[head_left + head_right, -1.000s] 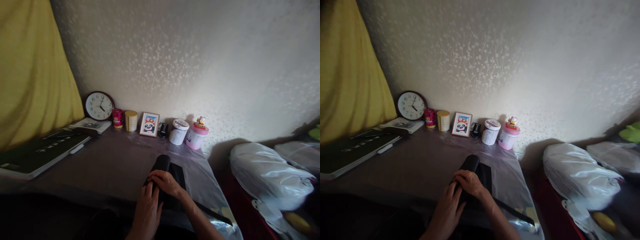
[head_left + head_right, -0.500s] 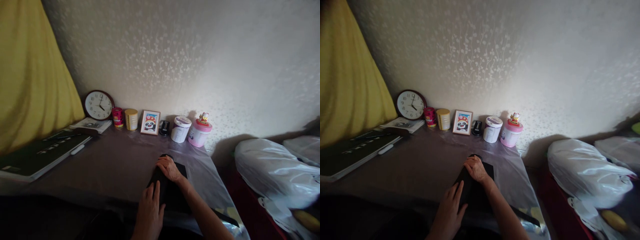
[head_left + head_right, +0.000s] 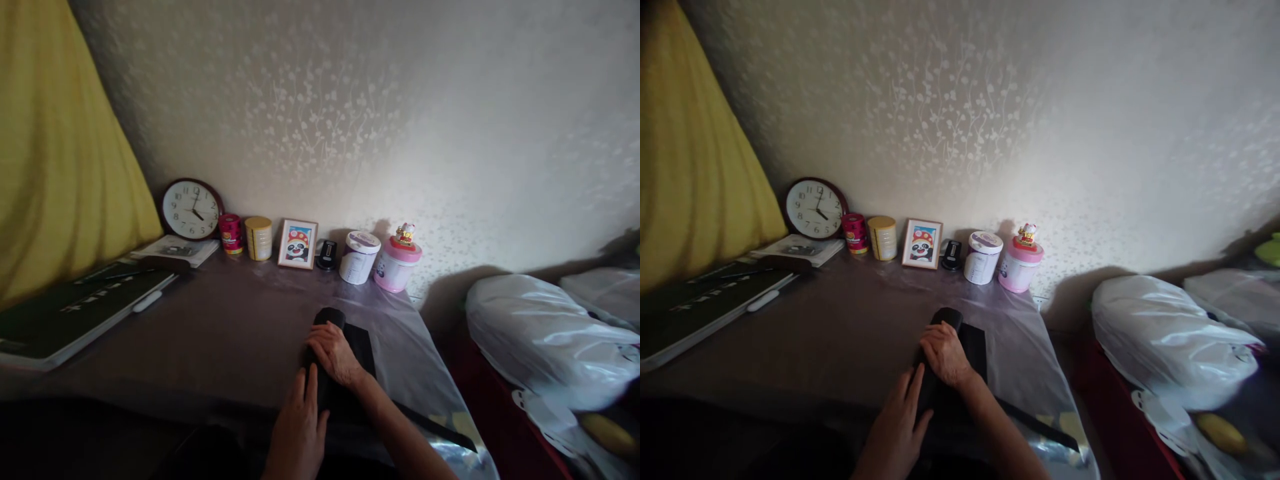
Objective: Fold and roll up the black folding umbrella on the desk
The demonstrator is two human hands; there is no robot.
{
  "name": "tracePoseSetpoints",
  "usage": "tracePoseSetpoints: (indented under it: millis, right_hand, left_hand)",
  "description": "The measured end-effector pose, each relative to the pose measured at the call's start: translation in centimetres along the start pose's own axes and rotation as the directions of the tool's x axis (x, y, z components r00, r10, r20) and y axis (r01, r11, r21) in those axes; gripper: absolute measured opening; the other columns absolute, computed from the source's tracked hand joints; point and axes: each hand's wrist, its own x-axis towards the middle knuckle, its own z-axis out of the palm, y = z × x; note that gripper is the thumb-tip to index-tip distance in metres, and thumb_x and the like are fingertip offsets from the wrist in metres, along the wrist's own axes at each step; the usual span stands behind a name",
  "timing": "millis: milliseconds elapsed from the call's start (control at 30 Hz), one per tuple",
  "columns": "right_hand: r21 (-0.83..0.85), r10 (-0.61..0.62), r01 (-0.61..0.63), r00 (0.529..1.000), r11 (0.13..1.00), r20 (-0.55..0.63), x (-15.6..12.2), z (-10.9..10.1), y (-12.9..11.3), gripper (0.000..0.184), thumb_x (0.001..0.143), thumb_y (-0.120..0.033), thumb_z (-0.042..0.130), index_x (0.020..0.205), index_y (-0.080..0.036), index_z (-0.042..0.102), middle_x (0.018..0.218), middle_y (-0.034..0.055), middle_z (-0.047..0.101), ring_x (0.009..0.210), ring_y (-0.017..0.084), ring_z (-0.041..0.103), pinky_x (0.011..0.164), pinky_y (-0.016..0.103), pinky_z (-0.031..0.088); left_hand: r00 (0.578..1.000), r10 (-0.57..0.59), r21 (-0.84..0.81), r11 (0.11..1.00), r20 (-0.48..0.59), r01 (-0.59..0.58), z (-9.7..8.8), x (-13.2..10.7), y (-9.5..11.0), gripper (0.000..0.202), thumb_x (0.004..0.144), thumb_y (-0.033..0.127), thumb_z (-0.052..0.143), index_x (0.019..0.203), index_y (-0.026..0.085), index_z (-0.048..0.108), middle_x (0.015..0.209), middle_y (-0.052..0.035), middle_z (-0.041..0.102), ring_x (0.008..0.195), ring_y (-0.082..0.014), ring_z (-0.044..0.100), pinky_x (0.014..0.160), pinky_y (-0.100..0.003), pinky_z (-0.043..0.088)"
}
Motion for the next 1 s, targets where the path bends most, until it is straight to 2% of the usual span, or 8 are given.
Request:
tracePoseSetpoints:
  millis: [100,167,333,433,500,633,900,1000]
  right_hand:
    - [-0.03,0.145,-0.149,0.985,0.988,-0.098,1.2,0.2,2.5,0.029,0.092,-0.021,0.036,0.1,-0.019,0.064,0.11,0.007,0.065,0.116,0.02,0.049,0.104,0.045,0.028]
    - [0.006,0.31,-0.314,0.935,0.949,-0.173,1.6,-0.4,4.5,0.028,0.089,-0.023,0.04,0.104,-0.016,0.063,0.114,0.01,0.063,0.113,0.021,0.051,0.101,0.041,0.033]
    - [0.18,0.664,-0.64,0.705,0.747,-0.251,-1.9,-3.5,7.0,0.038,0.087,-0.034,0.033,0.097,-0.014,0.063,0.095,0.0128,0.067,0.092,0.023,0.062,0.084,0.037,0.046]
    - [0.357,0.798,-0.718,0.578,0.597,-0.171,-5.3,-5.0,6.8,0.038,0.083,-0.042,0.036,0.088,-0.015,0.063,0.084,0.011,0.067,0.08,0.022,0.063,0.069,0.033,0.05]
    - [0.448,0.842,-0.733,0.531,0.512,-0.095,-7.0,-5.4,6.2,0.037,0.08,-0.044,0.04,0.085,-0.015,0.062,0.081,0.0091,0.065,0.075,0.021,0.063,0.061,0.03,0.051]
    - [0.521,0.848,-0.729,0.53,0.445,0.017,-8.0,-5.1,4.5,0.039,0.078,-0.05,0.043,0.082,-0.015,0.062,0.07,0.0024,0.059,0.064,0.016,0.059,0.053,0.027,0.049]
    - [0.48,0.844,-0.735,0.536,0.479,-0.021,-6.8,-5.3,2.1,0.04,0.077,-0.05,0.047,0.093,-0.016,0.062,0.071,0.0012,0.06,0.062,0.014,0.056,0.045,0.021,0.04]
    - [0.483,0.823,-0.715,0.568,0.505,-0.021,-6.1,-5.2,1.7,0.04,0.075,-0.05,0.051,0.088,-0.015,0.062,0.063,0.0002,0.059,0.056,0.013,0.053,0.044,0.021,0.037]
  left_hand:
    - [1.0,-0.011,0.009,1.0,0.008,0.011,0.0,0.0,0.1,0.057,0.082,0.016,0.041,0.137,0.011,0.029,0.131,-0.018,0.046,0.118,-0.025,0.049,0.092,-0.036,0.045]
    - [1.0,-0.019,0.013,1.0,0.015,0.019,-0.1,0.1,0.2,0.056,0.081,0.015,0.042,0.136,0.011,0.029,0.131,-0.0184,0.046,0.116,-0.0251,0.05,0.091,-0.036,0.046]
    - [0.999,0.015,-0.005,1.0,-0.044,-0.015,-0.2,-0.1,0.1,0.056,0.082,0.018,0.042,0.137,0.014,0.028,0.131,-0.0169,0.046,0.114,-0.0238,0.052,0.089,-0.035,0.047]
    - [1.0,0.011,-0.008,1.0,-0.023,-0.011,-0.6,-0.2,0.2,0.057,0.083,0.018,0.043,0.137,0.013,0.027,0.131,-0.0174,0.046,0.114,-0.0241,0.053,0.089,-0.034,0.047]
    - [1.0,0.009,-0.017,1.0,0.013,-0.009,-0.9,-0.2,0.2,0.057,0.083,0.018,0.043,0.137,0.011,0.026,0.132,-0.0193,0.044,0.115,-0.0253,0.051,0.091,-0.035,0.046]
    - [0.999,0.02,-0.045,0.999,0.037,-0.018,-1.2,-0.2,0.2,0.062,0.081,0.019,0.043,0.139,0.011,0.021,0.134,-0.0209,0.041,0.118,-0.0269,0.049,0.091,-0.038,0.045]
    - [0.997,0.041,-0.086,0.996,0.059,-0.036,-1.3,-0.6,-0.3,0.079,0.074,0.014,0.048,0.141,0.015,0.007,0.135,-0.0197,0.039,0.123,-0.0273,0.042,0.093,-0.038,0.043]
    - [0.994,0.045,-0.072,0.997,0.103,-0.038,-1.8,-0.6,-0.2,0.081,0.071,0.008,0.047,0.141,0.014,0.006,0.137,-0.0203,0.037,0.126,-0.027,0.039,0.094,-0.037,0.042]
